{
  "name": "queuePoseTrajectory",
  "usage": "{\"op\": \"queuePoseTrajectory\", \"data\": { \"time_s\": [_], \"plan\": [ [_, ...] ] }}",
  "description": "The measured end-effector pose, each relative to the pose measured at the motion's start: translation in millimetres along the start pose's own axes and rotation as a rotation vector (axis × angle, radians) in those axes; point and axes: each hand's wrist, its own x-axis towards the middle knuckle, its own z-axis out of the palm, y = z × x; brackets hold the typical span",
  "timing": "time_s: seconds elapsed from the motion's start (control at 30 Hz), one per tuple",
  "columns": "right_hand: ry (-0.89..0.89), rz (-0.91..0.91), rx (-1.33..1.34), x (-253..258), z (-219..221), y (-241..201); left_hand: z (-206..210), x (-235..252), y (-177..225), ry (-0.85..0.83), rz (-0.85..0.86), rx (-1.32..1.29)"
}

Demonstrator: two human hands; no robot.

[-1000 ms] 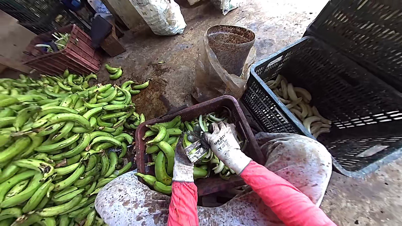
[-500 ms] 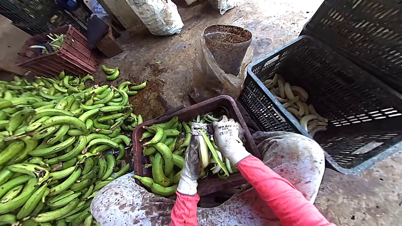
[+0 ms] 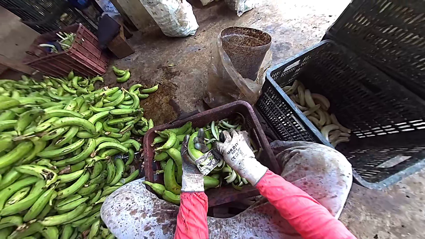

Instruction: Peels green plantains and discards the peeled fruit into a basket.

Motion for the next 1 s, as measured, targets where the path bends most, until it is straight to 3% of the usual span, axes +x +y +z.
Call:
{"op": "queuePoseTrajectory", "data": {
  "time_s": [0.1,0.23,0.47,0.6,0.67,0.77,0.9,1.0],
  "plan": [
    [0.008,0.135,0.046,1.8,-5.0,-6.4,18.7,-10.3,-22.0,0.134,0.063,0.280],
    [-0.014,0.354,0.030,13.3,4.2,-4.5,16.5,-15.2,-40.0,0.079,0.187,0.316],
    [-0.100,0.510,0.046,24.7,-0.9,9.6,3.4,-21.9,-35.5,-0.022,0.102,0.389],
    [-0.028,0.585,0.114,28.1,-5.5,29.8,6.8,-28.0,-25.6,-0.037,0.003,0.349],
    [0.058,0.523,0.092,24.7,-7.3,34.9,4.7,-23.6,-13.9,-0.001,-0.043,0.354],
    [0.122,0.246,0.087,13.3,-1.9,27.3,-2.3,-14.1,-1.5,0.041,-0.082,0.307],
    [-0.158,0.031,0.032,3.6,-13.1,0.7,-10.8,-0.3,10.3,-0.065,-0.081,0.209],
    [-0.120,-0.098,-0.029,2.1,-0.6,0.2,-14.2,4.2,24.0,-0.137,-0.124,0.075]
  ]
}}
